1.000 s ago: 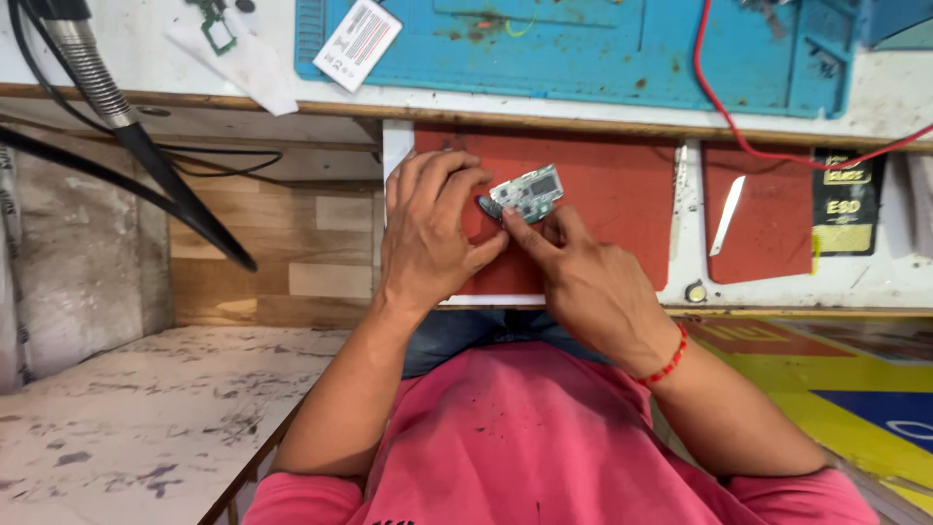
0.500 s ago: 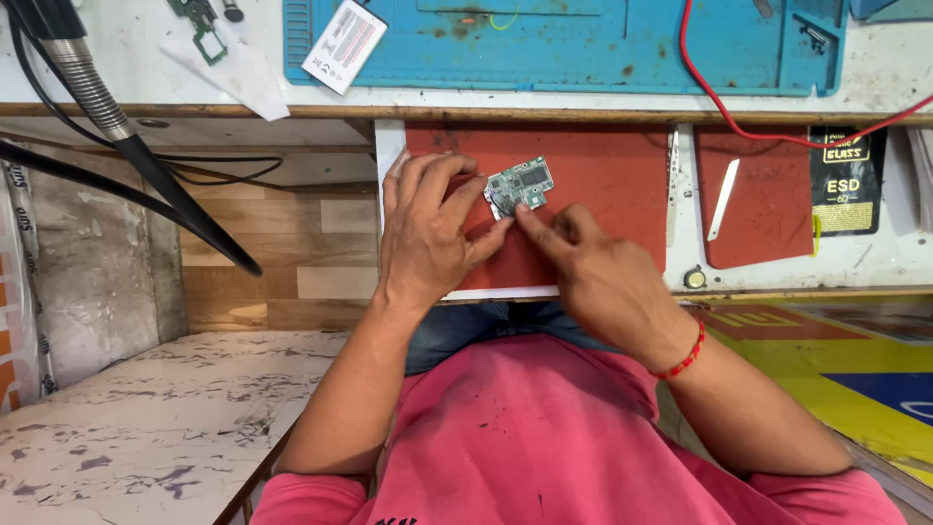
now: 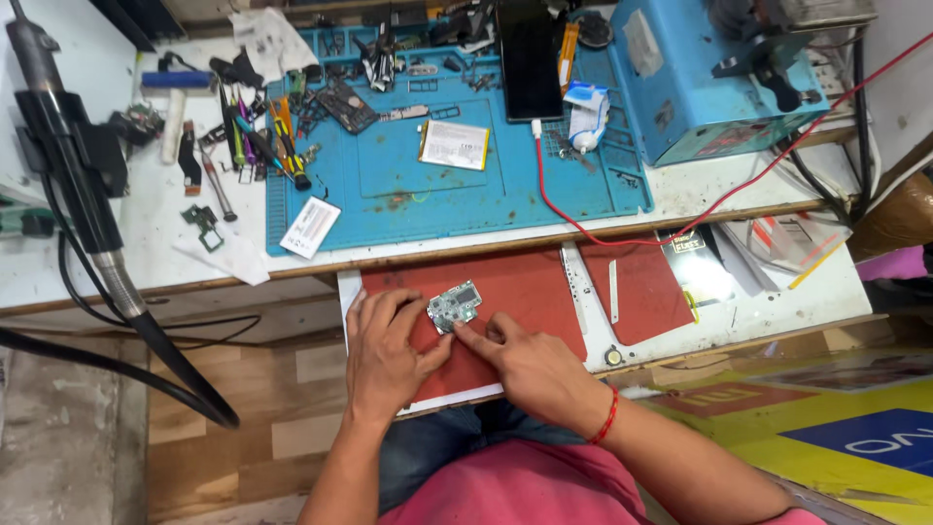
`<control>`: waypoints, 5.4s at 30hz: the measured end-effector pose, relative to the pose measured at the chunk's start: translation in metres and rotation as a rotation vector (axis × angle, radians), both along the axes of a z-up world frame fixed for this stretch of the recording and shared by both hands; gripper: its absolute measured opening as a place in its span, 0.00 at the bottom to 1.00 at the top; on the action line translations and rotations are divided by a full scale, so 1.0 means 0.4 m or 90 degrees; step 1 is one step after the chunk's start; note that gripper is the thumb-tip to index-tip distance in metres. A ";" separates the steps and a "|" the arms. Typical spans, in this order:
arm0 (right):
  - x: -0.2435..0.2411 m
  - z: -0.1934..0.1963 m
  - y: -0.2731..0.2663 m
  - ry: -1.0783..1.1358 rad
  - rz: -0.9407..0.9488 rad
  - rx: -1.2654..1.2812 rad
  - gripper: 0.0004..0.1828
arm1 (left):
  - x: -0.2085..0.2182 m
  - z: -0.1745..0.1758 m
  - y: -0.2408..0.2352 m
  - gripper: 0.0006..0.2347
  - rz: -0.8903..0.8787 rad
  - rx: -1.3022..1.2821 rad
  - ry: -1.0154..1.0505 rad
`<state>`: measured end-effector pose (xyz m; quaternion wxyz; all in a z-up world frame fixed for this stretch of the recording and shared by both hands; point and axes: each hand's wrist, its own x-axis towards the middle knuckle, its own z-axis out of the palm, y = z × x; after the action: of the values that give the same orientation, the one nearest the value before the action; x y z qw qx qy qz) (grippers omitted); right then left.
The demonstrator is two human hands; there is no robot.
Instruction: The person repeatedly rubs a small electronic component on a red mat using a purple tool, likely to clean or remove residue. The person holds the component with one hand and scrubs it with the other, occasionally adjusting its position on the mat.
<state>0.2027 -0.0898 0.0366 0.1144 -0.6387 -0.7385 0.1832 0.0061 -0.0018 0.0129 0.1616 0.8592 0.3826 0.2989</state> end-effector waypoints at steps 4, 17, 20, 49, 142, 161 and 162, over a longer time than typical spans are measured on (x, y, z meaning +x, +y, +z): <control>-0.013 -0.016 -0.013 -0.025 -0.121 -0.045 0.35 | -0.011 -0.031 -0.008 0.20 -0.004 0.007 0.001; -0.007 -0.036 -0.020 0.016 -0.041 -0.066 0.39 | -0.007 -0.009 -0.004 0.19 -0.019 -0.019 0.006; -0.014 -0.052 -0.024 0.008 -0.090 -0.060 0.39 | -0.011 -0.012 -0.011 0.18 -0.010 -0.030 0.012; -0.040 0.001 0.010 -0.018 -0.059 -0.103 0.39 | -0.011 -0.023 0.001 0.25 0.017 -0.046 0.019; -0.018 -0.044 -0.015 -0.015 -0.122 0.003 0.33 | -0.009 -0.013 0.004 0.23 0.008 -0.040 0.035; -0.026 -0.047 -0.026 0.041 -0.078 -0.022 0.33 | -0.009 -0.007 -0.006 0.20 0.015 -0.004 0.013; -0.020 -0.045 -0.021 0.042 -0.123 -0.010 0.30 | -0.008 -0.007 -0.010 0.20 0.017 -0.010 0.006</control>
<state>0.1947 -0.0983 0.0186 0.1508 -0.7014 -0.6680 0.1977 0.0029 -0.0058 0.0102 0.1625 0.8543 0.3968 0.2936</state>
